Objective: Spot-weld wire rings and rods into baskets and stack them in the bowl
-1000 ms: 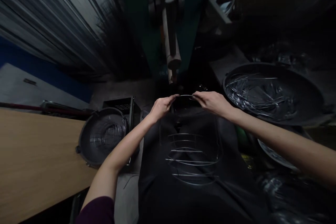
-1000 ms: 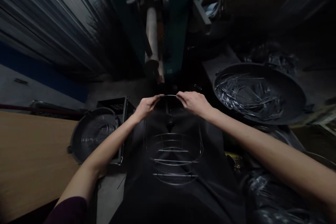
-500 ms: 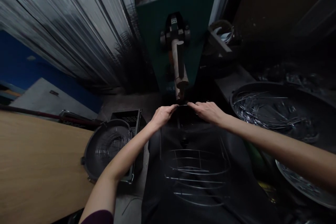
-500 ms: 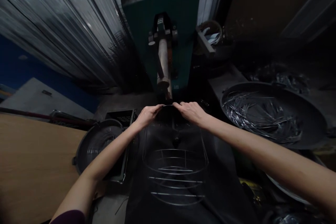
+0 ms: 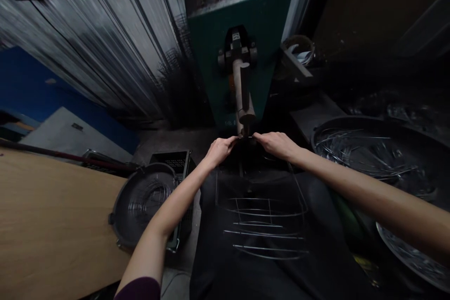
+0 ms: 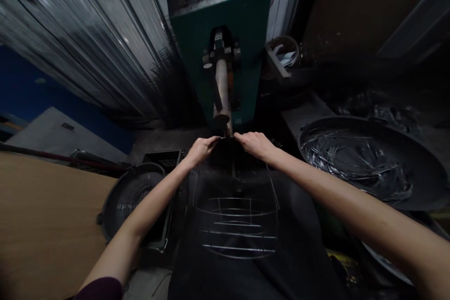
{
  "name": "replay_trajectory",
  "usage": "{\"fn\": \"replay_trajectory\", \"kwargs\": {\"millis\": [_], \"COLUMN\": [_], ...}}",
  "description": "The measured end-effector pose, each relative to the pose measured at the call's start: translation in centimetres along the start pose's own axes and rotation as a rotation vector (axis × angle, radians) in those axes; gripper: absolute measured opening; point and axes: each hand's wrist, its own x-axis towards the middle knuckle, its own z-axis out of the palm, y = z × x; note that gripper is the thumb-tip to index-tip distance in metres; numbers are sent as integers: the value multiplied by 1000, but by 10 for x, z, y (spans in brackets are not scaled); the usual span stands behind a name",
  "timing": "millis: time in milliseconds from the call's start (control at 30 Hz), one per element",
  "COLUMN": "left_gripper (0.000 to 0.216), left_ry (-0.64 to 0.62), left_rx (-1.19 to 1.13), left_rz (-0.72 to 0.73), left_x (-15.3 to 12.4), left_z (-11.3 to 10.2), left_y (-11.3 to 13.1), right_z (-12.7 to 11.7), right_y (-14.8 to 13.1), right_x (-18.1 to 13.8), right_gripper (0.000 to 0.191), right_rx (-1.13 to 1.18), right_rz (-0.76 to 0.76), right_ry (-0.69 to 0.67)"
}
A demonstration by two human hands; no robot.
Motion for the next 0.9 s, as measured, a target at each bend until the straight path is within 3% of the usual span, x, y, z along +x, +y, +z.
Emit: {"fn": "replay_trajectory", "kwargs": {"millis": [300,400,533,733,800,900], "left_gripper": [36,34,23,47,43,40], "left_ry": [8,16,44,-25,-91,-144], "left_rx": [169,118,-242,-1278,-1460,-1558], "left_rz": [-8,-59,-104,-443,-427,-399], "left_x": [-2,-1,-5,-46,-62,-80], "left_z": [1,-2,-1,21,25,25], "left_y": [8,10,10,34,47,65], "right_z": [4,4,5,27,35,39], "right_y": [4,5,5,9,10,-2], "right_x": [2,3,-5,-40,-58,-92], "right_gripper": [33,31,34,38,36,43], "right_rx": [69,80,110,208,292,415], "right_rz": [0,2,38,91,141,318], "right_ry": [26,44,41,108,175,396]}}
